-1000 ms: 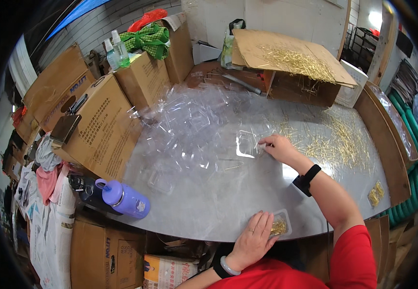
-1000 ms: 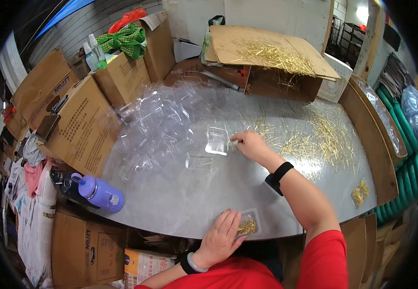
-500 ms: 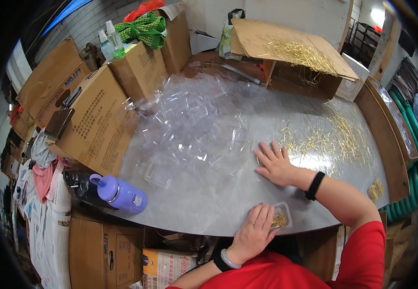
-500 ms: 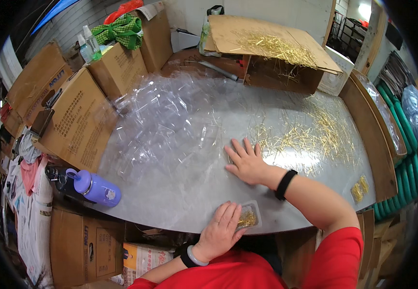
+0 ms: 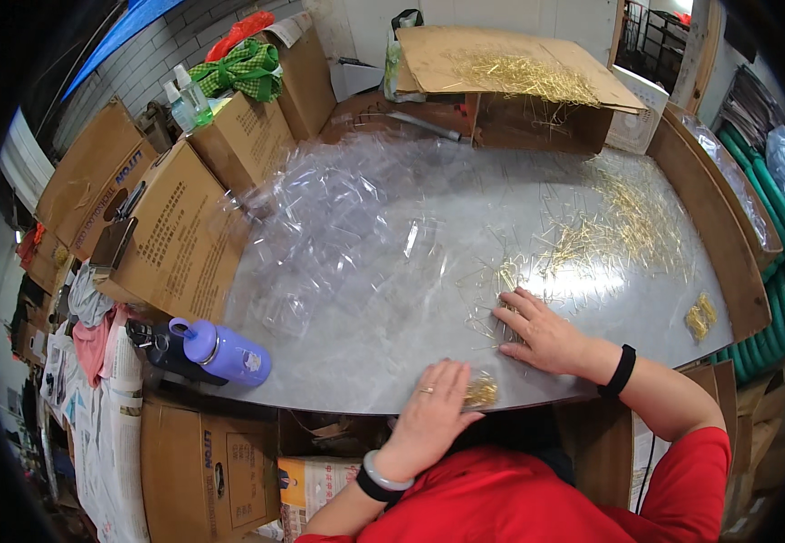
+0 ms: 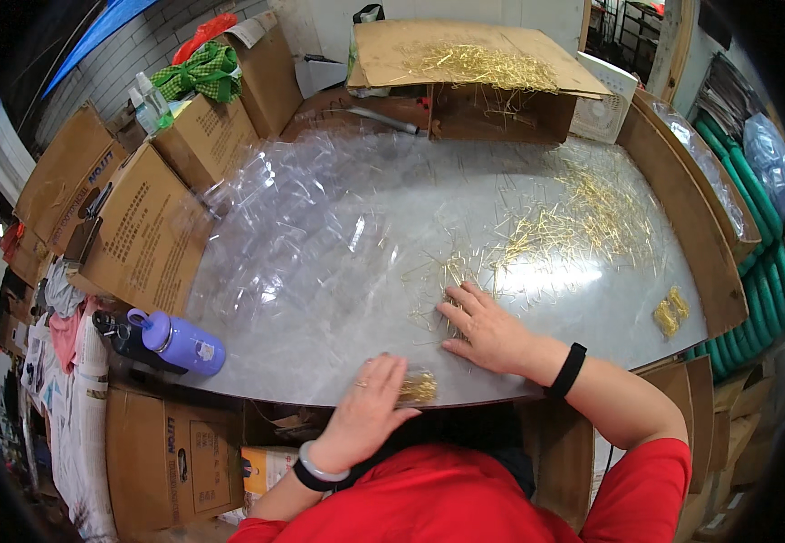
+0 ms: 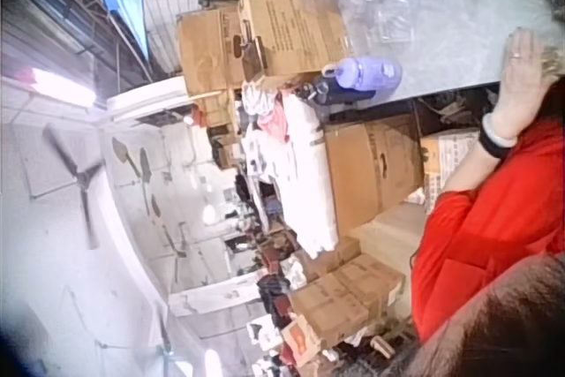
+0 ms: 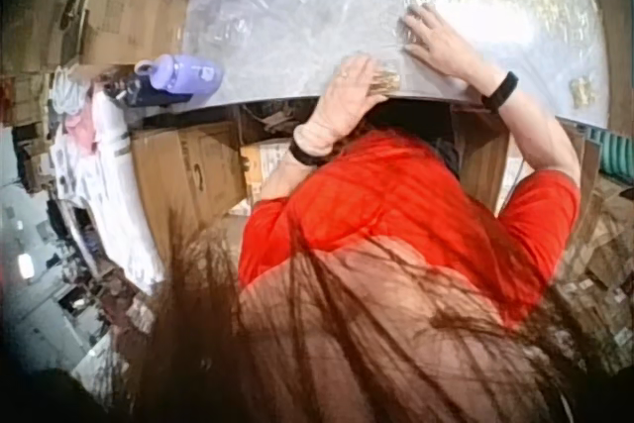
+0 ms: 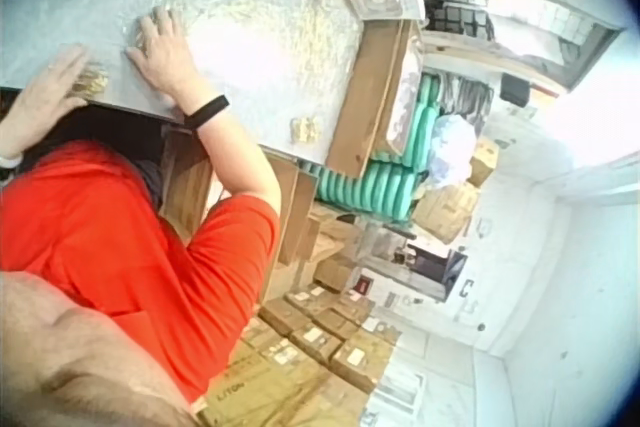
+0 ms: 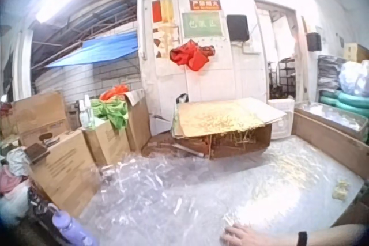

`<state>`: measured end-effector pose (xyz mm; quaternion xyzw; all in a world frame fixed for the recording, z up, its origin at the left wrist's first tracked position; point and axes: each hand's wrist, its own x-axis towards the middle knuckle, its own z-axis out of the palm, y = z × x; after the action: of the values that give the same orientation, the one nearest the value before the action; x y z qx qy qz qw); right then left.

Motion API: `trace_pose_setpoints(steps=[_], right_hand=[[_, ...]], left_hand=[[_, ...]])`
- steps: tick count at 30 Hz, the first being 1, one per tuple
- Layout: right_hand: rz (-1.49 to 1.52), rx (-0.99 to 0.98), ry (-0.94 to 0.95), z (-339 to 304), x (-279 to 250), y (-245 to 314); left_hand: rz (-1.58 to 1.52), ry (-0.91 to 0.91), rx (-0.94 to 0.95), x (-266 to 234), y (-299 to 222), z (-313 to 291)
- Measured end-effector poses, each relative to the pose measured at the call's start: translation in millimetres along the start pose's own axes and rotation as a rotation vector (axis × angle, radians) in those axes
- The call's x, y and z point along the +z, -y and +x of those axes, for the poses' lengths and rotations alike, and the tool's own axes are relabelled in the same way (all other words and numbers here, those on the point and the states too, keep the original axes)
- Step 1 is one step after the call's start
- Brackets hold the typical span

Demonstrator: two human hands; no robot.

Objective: Gathering and packaging small gold-colored metal components into small plastic bags at a workbench.

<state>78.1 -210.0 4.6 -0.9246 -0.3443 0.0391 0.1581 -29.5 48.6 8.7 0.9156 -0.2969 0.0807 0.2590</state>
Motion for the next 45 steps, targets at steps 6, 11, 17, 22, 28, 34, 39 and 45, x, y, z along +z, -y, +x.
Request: trace_pose_setpoints(steps=[6,11,17,22,28,34,39,45], right_hand=[[-0.132,0.157,0.042,-11,-1,40],[-0.189,0.114,0.031,-11,14,4],[-0.137,-0.048,0.026,-23,2,1],[-0.039,-0.182,0.069,-30,0,4],[-0.144,-0.077,0.000,-60,2,22],[-0.089,-0.186,-0.037,-56,3,11],[0.121,-0.265,0.018,-54,4,3],[-0.010,0.059,-0.277,-65,5,39]], left_hand=[[0.114,-0.014,-0.086,-18,43,0],[0.225,-0.182,-0.164,-13,33,5],[-0.019,-0.267,-0.001,19,-8,-13],[-0.045,-0.179,-0.048,30,-16,5],[-0.019,-0.146,-0.078,33,-16,24],[-0.037,-0.173,-0.068,39,-13,28],[-0.050,-0.221,-0.075,41,-12,27],[-0.063,-0.207,-0.079,38,-9,25]])
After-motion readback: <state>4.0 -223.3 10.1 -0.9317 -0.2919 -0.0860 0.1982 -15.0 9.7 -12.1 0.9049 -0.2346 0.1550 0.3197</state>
